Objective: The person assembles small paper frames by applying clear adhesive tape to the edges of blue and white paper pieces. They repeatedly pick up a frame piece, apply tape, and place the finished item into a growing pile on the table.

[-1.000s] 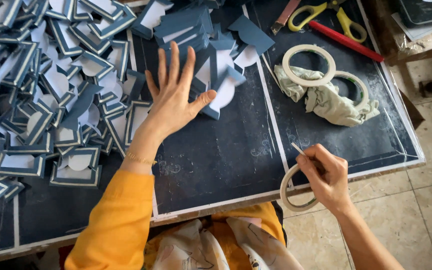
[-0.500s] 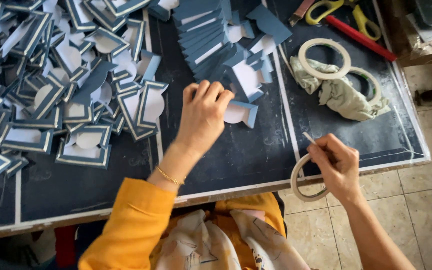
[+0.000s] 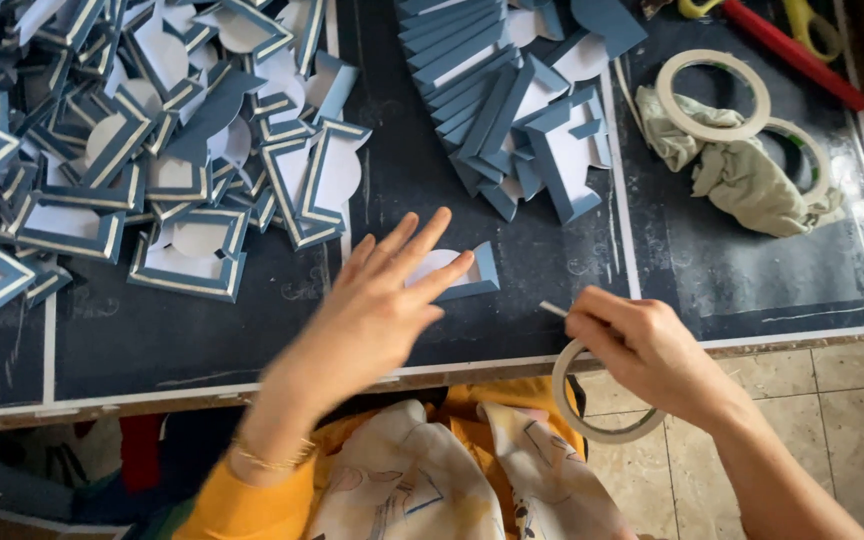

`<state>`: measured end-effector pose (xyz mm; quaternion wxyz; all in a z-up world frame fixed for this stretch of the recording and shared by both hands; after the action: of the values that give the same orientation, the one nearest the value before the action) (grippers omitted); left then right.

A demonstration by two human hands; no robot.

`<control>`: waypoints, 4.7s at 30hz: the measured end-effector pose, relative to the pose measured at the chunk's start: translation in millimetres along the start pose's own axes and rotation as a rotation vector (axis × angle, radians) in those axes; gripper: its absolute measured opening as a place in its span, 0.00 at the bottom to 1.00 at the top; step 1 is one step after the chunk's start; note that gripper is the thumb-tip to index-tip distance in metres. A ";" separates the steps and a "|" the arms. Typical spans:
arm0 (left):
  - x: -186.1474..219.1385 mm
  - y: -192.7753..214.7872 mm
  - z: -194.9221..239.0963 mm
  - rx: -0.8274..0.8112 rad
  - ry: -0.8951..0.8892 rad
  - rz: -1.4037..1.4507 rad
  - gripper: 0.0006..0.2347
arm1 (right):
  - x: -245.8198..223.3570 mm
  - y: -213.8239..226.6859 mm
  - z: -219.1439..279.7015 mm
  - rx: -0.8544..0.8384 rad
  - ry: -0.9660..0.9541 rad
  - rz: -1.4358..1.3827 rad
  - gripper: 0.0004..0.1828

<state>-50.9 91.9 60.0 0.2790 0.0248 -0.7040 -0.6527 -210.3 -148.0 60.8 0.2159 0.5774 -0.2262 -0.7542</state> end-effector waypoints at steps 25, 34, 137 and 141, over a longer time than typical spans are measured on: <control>10.1 -21.5 -0.7 0.163 -0.056 -0.039 0.21 | -29.4 -11.7 -31.1 -0.276 0.068 0.159 0.12; 10.0 -23.2 9.1 0.221 0.023 0.054 0.19 | -48.9 -20.1 -67.5 -0.515 0.036 0.412 0.10; 50.5 -34.0 3.4 0.126 -0.192 -0.020 0.29 | -13.8 12.5 -14.6 -0.149 -0.390 0.718 0.17; 50.4 -25.6 0.8 0.200 -0.106 -0.213 0.26 | -15.7 -31.9 -4.2 -0.317 -0.351 0.954 0.13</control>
<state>-102.2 68.7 54.4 0.1668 0.0927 -0.7725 -0.6057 -204.5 -113.5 53.2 0.5783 0.2357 -0.3798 -0.6824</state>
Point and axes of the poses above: each hand's wrist, its own z-axis away from the middle knuckle, its own y-axis out of the back of the hand, x = y × z, the point moved 1 cm from there along -z, towards the middle knuckle, and after that the axes turned 6 degrees about -z, right-handed, at the moved point
